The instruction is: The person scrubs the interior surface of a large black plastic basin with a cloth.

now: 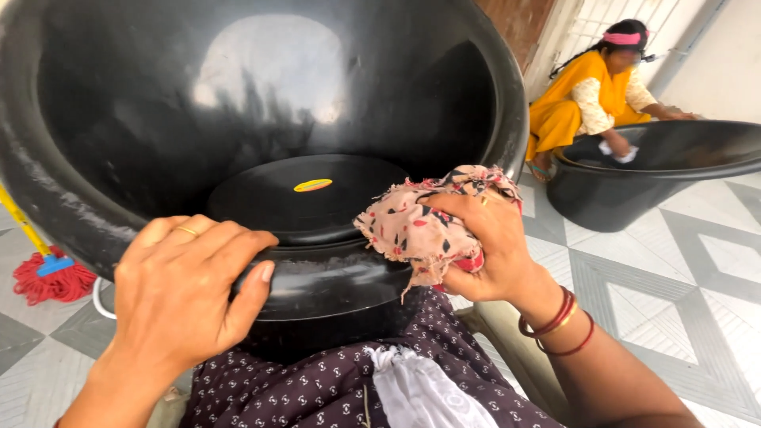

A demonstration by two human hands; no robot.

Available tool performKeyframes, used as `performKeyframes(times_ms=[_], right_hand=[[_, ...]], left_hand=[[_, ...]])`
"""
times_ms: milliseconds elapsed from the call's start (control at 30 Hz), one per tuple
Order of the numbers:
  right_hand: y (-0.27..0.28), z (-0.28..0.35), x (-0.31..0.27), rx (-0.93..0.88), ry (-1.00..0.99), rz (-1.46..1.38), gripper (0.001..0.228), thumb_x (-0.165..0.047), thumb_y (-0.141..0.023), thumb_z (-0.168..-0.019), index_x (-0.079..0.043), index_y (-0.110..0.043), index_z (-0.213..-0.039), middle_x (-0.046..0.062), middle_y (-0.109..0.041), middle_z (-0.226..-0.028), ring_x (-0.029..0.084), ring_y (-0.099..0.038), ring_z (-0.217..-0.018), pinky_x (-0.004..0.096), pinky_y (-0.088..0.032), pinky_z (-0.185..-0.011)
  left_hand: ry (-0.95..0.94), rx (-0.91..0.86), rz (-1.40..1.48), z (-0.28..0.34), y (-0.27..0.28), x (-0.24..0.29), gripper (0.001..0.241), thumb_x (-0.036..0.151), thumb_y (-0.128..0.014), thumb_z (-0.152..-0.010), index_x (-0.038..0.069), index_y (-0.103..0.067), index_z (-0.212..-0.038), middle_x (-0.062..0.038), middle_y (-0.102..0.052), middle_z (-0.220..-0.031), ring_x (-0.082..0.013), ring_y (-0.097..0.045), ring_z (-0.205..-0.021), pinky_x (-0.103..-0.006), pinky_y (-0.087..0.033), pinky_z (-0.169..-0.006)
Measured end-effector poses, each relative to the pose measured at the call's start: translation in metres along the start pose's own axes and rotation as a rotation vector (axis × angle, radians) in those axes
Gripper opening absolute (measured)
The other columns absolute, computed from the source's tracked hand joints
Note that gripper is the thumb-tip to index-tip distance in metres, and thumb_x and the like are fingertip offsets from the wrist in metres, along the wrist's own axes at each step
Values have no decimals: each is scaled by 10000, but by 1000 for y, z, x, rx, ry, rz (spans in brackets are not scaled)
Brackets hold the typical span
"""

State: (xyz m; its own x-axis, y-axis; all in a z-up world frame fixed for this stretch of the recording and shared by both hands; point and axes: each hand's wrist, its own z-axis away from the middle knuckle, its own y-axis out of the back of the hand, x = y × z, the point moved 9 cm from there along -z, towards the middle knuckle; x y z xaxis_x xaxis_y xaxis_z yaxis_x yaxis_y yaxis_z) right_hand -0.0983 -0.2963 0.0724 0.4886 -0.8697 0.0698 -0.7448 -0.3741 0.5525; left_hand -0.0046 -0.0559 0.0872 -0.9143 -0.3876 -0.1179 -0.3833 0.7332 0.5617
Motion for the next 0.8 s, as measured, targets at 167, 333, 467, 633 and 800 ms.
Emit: performKeyframes(times_ms=[167,333,467,633,800], right_hand=[[6,5,26,18,25,-85,676,-437,-813,-688,-5,-640,-1178,139,-710,-1081,310,-695,-879,405,-533,-838],[20,13,58,52,-50,-3,580,-320,-724,-772,-2,-630,-1248,179,-702,-1187,378,-711,-1074,407,-534,-967],[28,22,88,102,-194,9,548,-259,-681,-798,11,-629,-1272,168,-703,-1106,344,-708,-1053,388,-515,-1033],[31,14,76,113,-208,1,531,-215,-684,-791,29,-612,-1257,180,-685,-1135,348,-668,-1094,394,-488,-1087],[24,-7,36,70,-159,-28,512,-204,-711,-762,13,-621,-1217,160,-691,-1111,324,-689,-1019,393,-502,-987]], left_hand=[[12,3,-12,0,0,0,195,271,-675,-856,107,-757,-922,-11,-697,-826,-238,-654,-811,-399,-480,-844],[15,5,-10,1,0,-2,192,270,-683,-854,109,-762,-923,-9,-697,-823,-233,-659,-817,-397,-483,-849],[22,0,-14,3,-1,-1,195,274,-687,-853,111,-764,-926,-9,-703,-830,-233,-662,-822,-398,-484,-851],[17,31,-33,7,1,-4,198,265,-681,-858,121,-764,-966,-11,-720,-899,-241,-673,-884,-398,-487,-879],[16,37,-43,5,2,-2,188,249,-685,-836,121,-767,-945,-10,-721,-885,-243,-677,-873,-390,-484,-846]])
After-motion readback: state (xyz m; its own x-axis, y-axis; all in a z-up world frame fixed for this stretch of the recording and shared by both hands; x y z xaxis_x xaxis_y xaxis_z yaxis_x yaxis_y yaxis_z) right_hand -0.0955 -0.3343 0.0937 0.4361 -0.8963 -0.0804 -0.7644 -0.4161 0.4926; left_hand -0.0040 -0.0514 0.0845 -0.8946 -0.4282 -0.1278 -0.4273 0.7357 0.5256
